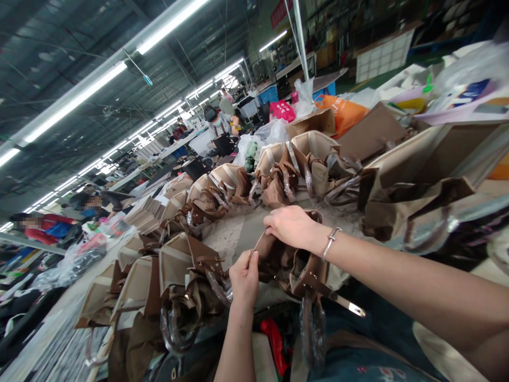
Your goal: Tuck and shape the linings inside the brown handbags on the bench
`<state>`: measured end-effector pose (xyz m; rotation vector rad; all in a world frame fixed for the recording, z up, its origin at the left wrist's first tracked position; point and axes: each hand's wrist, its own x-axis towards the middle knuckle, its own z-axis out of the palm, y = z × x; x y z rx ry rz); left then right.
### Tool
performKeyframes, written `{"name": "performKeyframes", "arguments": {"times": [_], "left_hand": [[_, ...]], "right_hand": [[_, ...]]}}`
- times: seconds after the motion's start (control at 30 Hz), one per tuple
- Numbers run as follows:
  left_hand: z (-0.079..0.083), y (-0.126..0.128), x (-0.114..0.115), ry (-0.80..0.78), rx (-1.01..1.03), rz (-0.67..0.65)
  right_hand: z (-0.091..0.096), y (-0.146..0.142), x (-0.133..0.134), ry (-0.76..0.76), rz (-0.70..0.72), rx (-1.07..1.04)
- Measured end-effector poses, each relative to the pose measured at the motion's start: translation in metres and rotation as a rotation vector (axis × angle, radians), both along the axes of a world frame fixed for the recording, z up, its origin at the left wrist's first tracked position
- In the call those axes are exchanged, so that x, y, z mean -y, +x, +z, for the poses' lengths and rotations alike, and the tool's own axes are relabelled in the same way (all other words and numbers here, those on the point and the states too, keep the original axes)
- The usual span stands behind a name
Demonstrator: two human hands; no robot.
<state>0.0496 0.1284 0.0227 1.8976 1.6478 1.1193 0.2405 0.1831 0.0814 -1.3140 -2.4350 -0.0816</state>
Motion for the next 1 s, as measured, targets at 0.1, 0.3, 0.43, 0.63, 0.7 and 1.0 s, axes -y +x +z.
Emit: {"name": "performKeyframes", "arguments": {"times": [0.1,0.3,0.43,0.63,0.7,1.0], "left_hand": [[0.009,-0.006,0.000,-0.061,-0.238,-0.016],[0.049,-0.006,-0.006,-0.177,-0.754,-0.132],[0.061,0.015,-0.028,-0.084,-0.780,-0.180],[0.051,0.025,-0.056,-0.069,-0.746,-0.155],[0.049,0.022,-0.058,-0.065,-0.703,-0.155],[0.046,0.023,-0.055,-0.057,-0.672,-0.126]], "right_hand": [[0.001,0.001,0.000,-0.005,-0.003,0.001],[0.005,-0.001,0.000,-0.018,0.002,-0.007],[0.004,-0.004,-0.004,-0.014,-0.011,0.010],[0.002,0.007,-0.007,0.005,-0.054,0.019],[0.002,0.014,-0.006,0.020,-0.074,0.027],[0.001,0.024,-0.010,0.000,-0.141,0.018]]}}
